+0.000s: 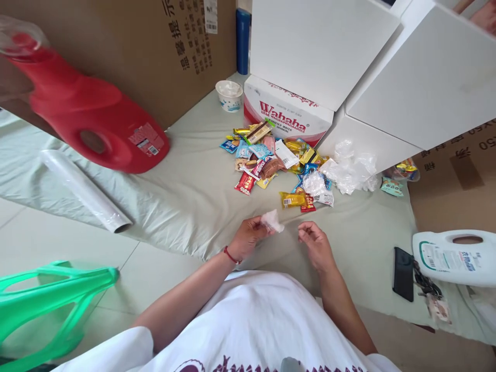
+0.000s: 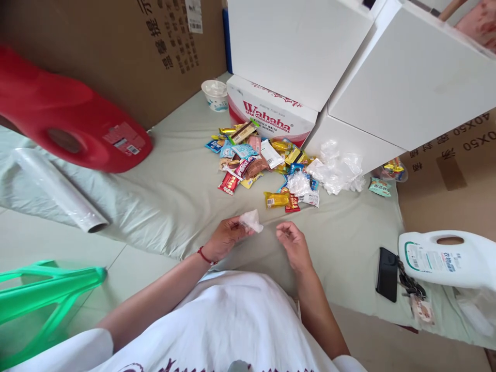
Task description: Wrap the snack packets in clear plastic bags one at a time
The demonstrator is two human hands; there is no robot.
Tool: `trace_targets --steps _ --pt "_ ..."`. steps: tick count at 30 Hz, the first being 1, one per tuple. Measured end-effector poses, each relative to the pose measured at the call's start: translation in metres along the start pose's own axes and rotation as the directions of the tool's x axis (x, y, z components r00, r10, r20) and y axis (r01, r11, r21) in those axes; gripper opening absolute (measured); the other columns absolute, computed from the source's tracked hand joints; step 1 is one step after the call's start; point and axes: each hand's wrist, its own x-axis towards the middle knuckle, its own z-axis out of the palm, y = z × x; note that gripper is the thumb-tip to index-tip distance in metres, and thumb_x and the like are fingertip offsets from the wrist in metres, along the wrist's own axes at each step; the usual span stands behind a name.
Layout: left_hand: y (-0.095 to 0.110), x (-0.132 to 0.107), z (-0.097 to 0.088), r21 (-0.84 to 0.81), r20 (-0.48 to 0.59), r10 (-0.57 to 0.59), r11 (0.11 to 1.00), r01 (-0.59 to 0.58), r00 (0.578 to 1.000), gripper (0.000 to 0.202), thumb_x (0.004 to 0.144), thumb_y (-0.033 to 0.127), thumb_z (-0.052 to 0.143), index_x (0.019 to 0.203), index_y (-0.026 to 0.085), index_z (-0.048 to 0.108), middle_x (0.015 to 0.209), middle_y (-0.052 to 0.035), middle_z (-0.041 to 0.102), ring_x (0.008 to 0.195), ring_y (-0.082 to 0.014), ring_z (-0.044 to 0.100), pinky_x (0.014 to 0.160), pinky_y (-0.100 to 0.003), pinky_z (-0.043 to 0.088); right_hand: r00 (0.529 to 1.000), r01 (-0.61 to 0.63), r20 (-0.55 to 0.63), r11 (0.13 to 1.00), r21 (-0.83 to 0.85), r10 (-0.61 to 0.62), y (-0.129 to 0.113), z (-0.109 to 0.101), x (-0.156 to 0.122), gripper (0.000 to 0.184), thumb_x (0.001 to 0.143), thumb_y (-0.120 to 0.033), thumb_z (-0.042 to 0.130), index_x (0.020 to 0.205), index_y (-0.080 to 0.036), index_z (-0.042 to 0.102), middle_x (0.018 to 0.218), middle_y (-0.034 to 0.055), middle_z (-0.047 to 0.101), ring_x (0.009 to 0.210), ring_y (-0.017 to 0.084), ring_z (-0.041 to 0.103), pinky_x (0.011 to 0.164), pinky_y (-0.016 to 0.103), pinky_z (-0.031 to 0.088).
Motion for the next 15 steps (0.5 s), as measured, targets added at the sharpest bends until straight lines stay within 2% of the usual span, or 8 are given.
trace_targets --steps 2,3,6,9,11,13,15 --pt "-0.001 0.0 0.003 0.044 0.03 -0.004 0.999 0.003 1.0 0.035 0.062 0.039 0.089 0.084 0.016 0.076 0.082 -0.0037 0.073 0.077 -0.0177 0.064 0.076 -0.031 0.053 0.995 0.087 0.059 0.991 -0.105 -0.081 0.004 0.012 -0.002 0.039 0.076 -0.045 0.083 0.108 -0.027 0.071 0.106 0.0043 0.066 0.09 0.019 0.058 0.079 0.031 0.05" --pt "-0.002 0.0 0.004 0.07 0.029 -0.008 0.998 0.006 1.0 0.032 0.063 0.04 0.088 0.081 0.017 0.075 0.079 -0.0027 0.072 0.074 -0.0171 0.063 0.073 -0.03 0.052 0.99 0.116 0.096 0.983 -0.145 -0.103 0.005 0.019 -0.003 0.037 0.076 -0.043 0.083 0.108 -0.027 0.072 0.108 0.0046 0.066 0.092 0.02 0.058 0.08 0.031 0.049" --pt "-0.008 0.002 0.003 0.152 -0.077 0.017 0.988 -0.005 0.997 0.026 0.067 0.04 0.081 0.072 0.017 0.069 0.067 0.0012 0.065 0.062 -0.0127 0.055 0.061 -0.025 0.045 0.991 0.081 0.12 0.983 -0.162 -0.062 0.008 0.03 0.0 0.022 0.084 -0.045 0.074 0.09 -0.025 0.072 0.088 0.0024 0.066 0.077 0.018 0.056 0.071 0.029 0.046" --pt "-0.011 0.003 -0.003 0.214 -0.208 0.076 0.976 -0.031 0.975 0.023 0.07 0.037 0.077 0.068 0.017 0.064 0.056 0.005 0.055 0.054 -0.0093 0.046 0.053 -0.022 0.035 1.0 -0.021 -0.003 1.0 -0.017 0.021 0.008 0.024 0.007 0.026 0.083 -0.049 0.074 0.084 -0.024 0.068 0.072 -0.0016 0.06 0.065 0.015 0.049 0.064 0.028 0.041" --pt "-0.011 0.003 -0.007 0.169 -0.256 0.094 0.984 -0.051 0.962 0.022 0.068 0.034 0.077 0.071 0.018 0.063 0.058 0.0057 0.054 0.055 -0.0085 0.045 0.054 -0.021 0.034 0.996 -0.058 -0.059 0.993 0.107 0.064 0.009 0.014 0.011 0.03 0.078 -0.05 0.078 0.083 -0.024 0.066 0.071 -0.0029 0.057 0.063 0.014 0.047 0.061 0.027 0.041" --pt "-0.01 0.004 -0.007 0.035 -0.279 0.068 0.998 -0.061 0.958 0.024 0.066 0.035 0.077 0.074 0.018 0.061 0.063 0.0053 0.056 0.057 -0.0086 0.047 0.055 -0.021 0.036 0.992 -0.111 -0.037 0.975 0.191 0.12 0.014 0.005 0.013 0.033 0.075 -0.052 0.079 0.082 -0.023 0.063 0.071 -0.0032 0.054 0.062 0.013 0.045 0.058 0.027 0.04" --pt "-0.008 0.005 -0.005 -0.106 -0.281 0.028 0.993 -0.06 0.959 0.03 0.066 0.039 0.078 0.076 0.019 0.058 0.068 0.0046 0.057 0.06 -0.0095 0.05 0.058 -0.023 0.041 0.987 -0.162 0.016 0.976 0.149 0.161 0.02 0.0 0.011 0.034 0.076 -0.054 0.077 0.081 -0.023 0.061 0.07 -0.0023 0.053 0.062 0.014 0.046 0.057 0.028 0.041"
